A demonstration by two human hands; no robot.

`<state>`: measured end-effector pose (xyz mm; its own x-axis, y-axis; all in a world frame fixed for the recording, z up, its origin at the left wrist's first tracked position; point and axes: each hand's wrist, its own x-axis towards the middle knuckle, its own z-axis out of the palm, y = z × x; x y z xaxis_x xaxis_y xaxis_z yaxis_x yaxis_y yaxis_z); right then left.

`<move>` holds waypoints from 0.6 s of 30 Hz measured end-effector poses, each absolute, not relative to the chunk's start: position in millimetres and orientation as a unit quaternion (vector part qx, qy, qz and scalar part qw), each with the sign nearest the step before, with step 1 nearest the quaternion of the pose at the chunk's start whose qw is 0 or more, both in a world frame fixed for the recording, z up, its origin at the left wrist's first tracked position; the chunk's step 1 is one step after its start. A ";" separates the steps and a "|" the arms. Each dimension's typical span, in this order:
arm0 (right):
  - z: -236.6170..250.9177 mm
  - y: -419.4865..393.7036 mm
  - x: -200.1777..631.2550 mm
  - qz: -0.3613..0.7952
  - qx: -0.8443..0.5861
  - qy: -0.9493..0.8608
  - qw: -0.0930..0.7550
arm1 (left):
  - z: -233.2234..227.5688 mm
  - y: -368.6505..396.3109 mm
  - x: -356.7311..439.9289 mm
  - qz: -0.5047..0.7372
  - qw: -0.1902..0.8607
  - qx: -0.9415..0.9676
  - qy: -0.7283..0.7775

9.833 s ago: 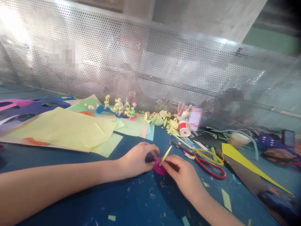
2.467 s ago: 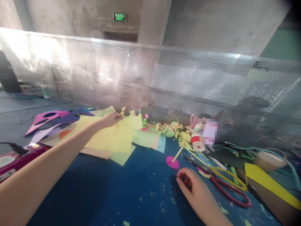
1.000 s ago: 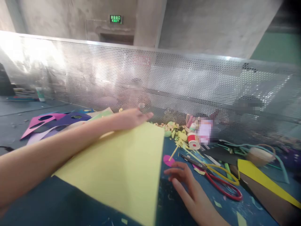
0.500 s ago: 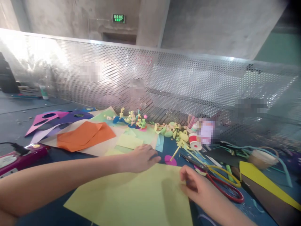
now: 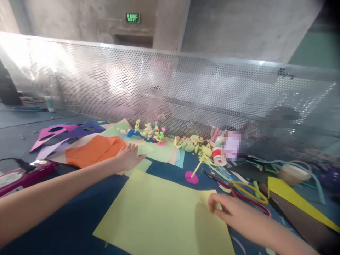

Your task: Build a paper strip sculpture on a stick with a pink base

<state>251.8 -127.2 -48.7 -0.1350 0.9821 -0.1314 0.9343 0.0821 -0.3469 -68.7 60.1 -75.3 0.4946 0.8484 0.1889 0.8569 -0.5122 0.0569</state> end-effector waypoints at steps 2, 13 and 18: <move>-45.6 -127.7 257.7 0.151 -0.673 -0.723 0.043 | -66.2 45.1 -58.4 -0.124 0.018 -0.862 -0.492; -56.7 -155.8 255.9 0.036 -0.679 -0.723 0.120 | -53.9 -84.1 -16.5 -0.013 -0.172 -0.976 -0.133; -59.3 -180.2 229.5 0.297 -0.566 -0.762 0.107 | -63.5 -78.5 -18.9 -0.043 -0.186 -0.974 -0.122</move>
<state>229.5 -180.2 -59.3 -0.3369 0.9255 -0.1732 0.7990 0.1837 -0.5726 -18.9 -78.5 -63.5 0.9664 0.2540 0.0392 0.2218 -0.9011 0.3725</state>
